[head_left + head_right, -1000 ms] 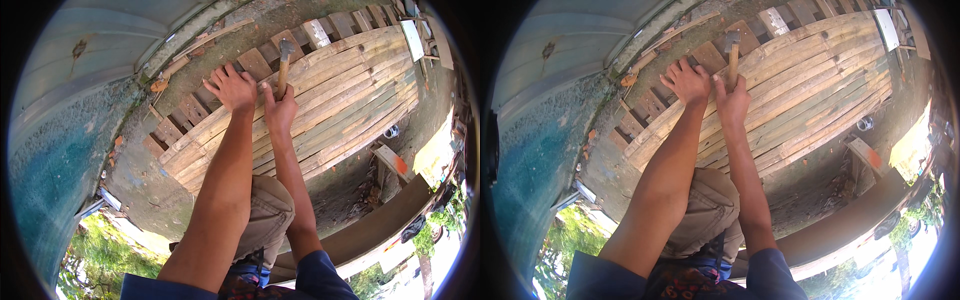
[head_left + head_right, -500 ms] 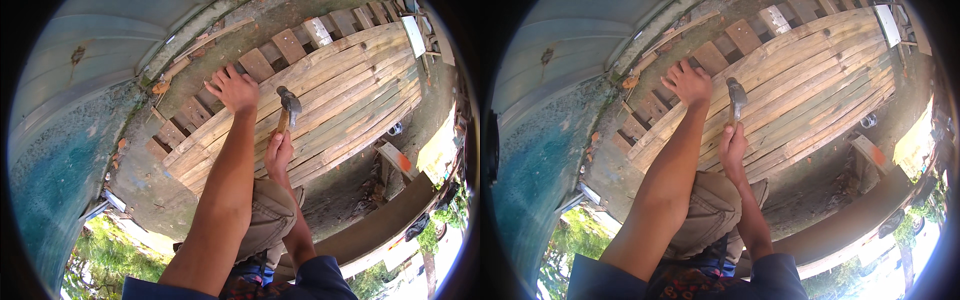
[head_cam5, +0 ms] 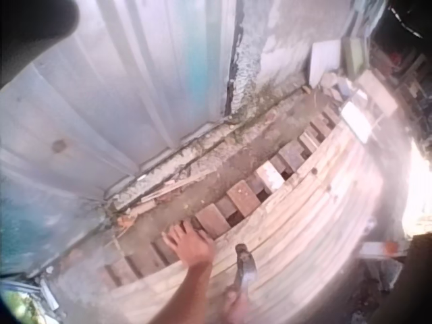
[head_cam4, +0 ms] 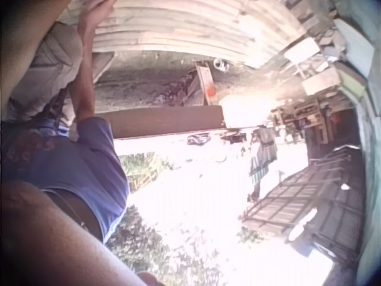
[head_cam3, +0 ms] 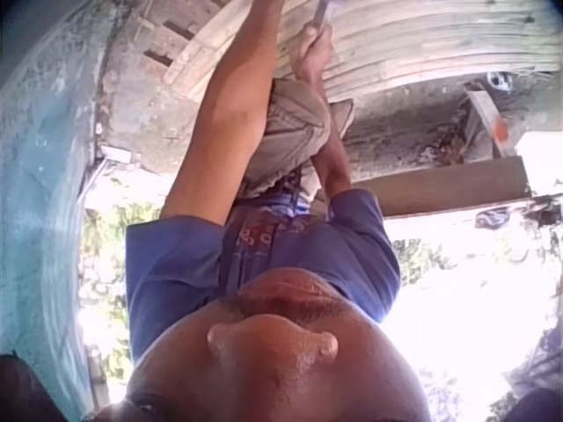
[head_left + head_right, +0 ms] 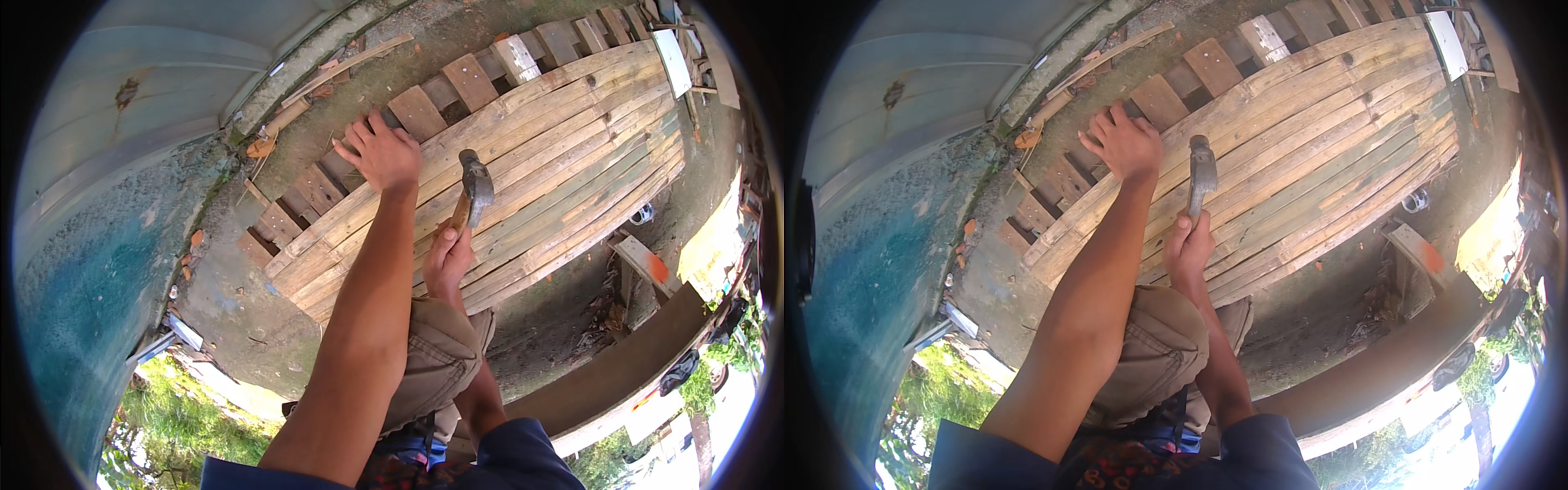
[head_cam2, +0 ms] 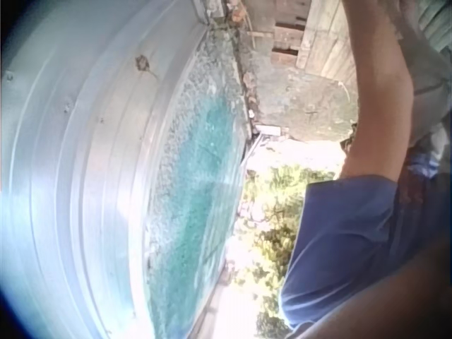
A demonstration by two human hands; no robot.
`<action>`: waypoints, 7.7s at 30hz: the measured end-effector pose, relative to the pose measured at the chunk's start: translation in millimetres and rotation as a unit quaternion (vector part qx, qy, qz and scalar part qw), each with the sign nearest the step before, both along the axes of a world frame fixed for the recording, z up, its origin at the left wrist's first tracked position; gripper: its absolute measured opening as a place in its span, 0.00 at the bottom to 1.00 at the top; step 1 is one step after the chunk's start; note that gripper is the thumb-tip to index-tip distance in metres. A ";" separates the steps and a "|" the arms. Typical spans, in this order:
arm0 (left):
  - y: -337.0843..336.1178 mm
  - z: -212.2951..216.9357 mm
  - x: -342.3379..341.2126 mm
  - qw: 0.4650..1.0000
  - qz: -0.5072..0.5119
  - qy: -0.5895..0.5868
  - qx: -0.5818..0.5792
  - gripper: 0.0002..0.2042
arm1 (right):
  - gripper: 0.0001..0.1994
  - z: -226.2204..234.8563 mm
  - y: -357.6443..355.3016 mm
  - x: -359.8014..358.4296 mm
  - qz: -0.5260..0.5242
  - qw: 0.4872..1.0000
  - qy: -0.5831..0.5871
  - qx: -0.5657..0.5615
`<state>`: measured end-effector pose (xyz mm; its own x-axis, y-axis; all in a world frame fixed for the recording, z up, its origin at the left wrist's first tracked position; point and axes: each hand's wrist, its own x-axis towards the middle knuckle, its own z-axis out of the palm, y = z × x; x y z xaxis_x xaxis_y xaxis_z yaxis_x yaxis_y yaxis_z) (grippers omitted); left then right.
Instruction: The person repeatedly hammers nails into a wooden pallet using a hammer. They retrieve nails from a black plastic bag and drive them into the pallet slats. The person works continuously on the same pallet throughout the clip.
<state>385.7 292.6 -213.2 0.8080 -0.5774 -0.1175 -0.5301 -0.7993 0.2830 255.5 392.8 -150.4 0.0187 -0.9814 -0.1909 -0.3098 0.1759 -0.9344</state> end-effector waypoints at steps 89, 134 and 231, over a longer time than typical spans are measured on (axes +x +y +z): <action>-3.0 -4.3 8.3 0.998 -0.042 -0.011 0.042 0.19 | 0.20 -18.0 39.5 15.7 -0.053 0.973 -0.171 0.143; -3.6 -2.8 6.1 0.999 -0.040 -0.012 0.027 0.21 | 0.22 -17.3 39.2 54.0 -0.108 0.981 -0.116 0.107; -34.8 1.9 -9.5 0.994 0.103 0.015 -0.024 0.22 | 0.14 59.1 122.8 -129.1 -0.102 0.928 -0.120 0.338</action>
<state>376.3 257.8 -211.3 0.9060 -0.4057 -0.1208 -0.3472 -0.8754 0.3364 126.4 515.6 -91.4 -0.0334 -0.6274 -0.7780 -0.0036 0.7785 -0.6276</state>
